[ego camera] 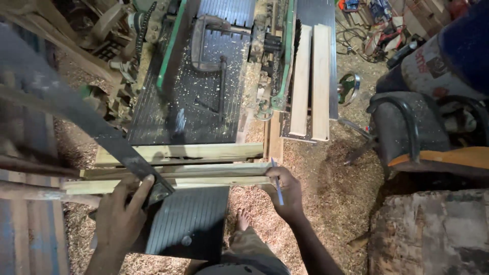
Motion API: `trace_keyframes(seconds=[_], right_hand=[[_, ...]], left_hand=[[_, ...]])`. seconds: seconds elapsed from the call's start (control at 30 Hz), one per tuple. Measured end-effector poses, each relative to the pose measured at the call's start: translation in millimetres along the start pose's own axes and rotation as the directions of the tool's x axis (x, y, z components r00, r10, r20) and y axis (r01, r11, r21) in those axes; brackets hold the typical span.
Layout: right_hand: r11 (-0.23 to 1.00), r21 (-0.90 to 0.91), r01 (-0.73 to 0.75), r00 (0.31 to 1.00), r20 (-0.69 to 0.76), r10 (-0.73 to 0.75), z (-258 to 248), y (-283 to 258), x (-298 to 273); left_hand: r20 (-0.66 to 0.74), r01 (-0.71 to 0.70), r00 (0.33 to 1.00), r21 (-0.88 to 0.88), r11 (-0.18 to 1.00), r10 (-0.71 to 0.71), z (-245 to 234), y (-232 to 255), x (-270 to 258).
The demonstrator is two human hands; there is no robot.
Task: Measuring and marking wooden slats with a pencil and square tool.
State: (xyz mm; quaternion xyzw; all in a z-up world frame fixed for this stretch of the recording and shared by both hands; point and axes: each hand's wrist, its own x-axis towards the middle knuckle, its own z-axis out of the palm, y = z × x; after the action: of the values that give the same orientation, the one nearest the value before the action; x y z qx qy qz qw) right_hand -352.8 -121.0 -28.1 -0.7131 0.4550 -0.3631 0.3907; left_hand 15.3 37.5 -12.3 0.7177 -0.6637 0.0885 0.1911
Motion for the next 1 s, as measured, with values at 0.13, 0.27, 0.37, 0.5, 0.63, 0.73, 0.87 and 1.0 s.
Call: trace_keyframes(seconds=[0.13,0.27,0.37,0.5,0.63,0.73,0.87,1.0], right_hand=[[0.996,0.051,-0.077,0.996,0.050,0.075,2.1,12.6,-0.3],[0.996,-0.035,-0.078,0.995,0.055,0.080,-3.1,7.1,1.1],[0.996,-0.032,-0.085,0.994,0.061,0.087,-8.1,5.0,1.0],[0.998,-0.062,-0.030,0.997,0.066,0.034,-13.0,-9.7,4.8],[0.994,-0.104,-0.044,0.999,0.003,0.045,-11.0,-20.6,-0.8],[0.992,-0.122,-0.014,0.999,-0.032,0.010,-5.4,-19.8,-3.5],[0.990,-0.137,-0.034,0.999,-0.046,0.028,0.6,-9.2,-8.4],[0.990,-0.116,0.083,0.991,-0.093,-0.094,3.1,-6.5,-13.0]], left_hand=[[0.186,0.051,0.979,0.196,0.979,-0.088,22.6,12.2,-36.4],[0.310,-0.024,0.949,-0.107,0.994,0.056,26.8,67.3,-22.7],[0.230,-0.147,0.956,-0.162,0.976,0.182,25.8,101.4,-13.7],[0.240,-0.246,0.917,-0.285,0.927,0.317,30.7,119.0,3.7],[0.059,-0.346,0.915,-0.393,0.852,0.399,11.8,122.4,16.9],[-0.056,-0.394,0.912,-0.388,0.833,0.405,19.4,119.2,15.8],[-0.046,-0.430,0.895,-0.350,0.832,0.443,22.3,116.5,16.9],[0.005,-0.472,0.864,-0.337,0.814,0.503,30.7,117.1,15.3]])
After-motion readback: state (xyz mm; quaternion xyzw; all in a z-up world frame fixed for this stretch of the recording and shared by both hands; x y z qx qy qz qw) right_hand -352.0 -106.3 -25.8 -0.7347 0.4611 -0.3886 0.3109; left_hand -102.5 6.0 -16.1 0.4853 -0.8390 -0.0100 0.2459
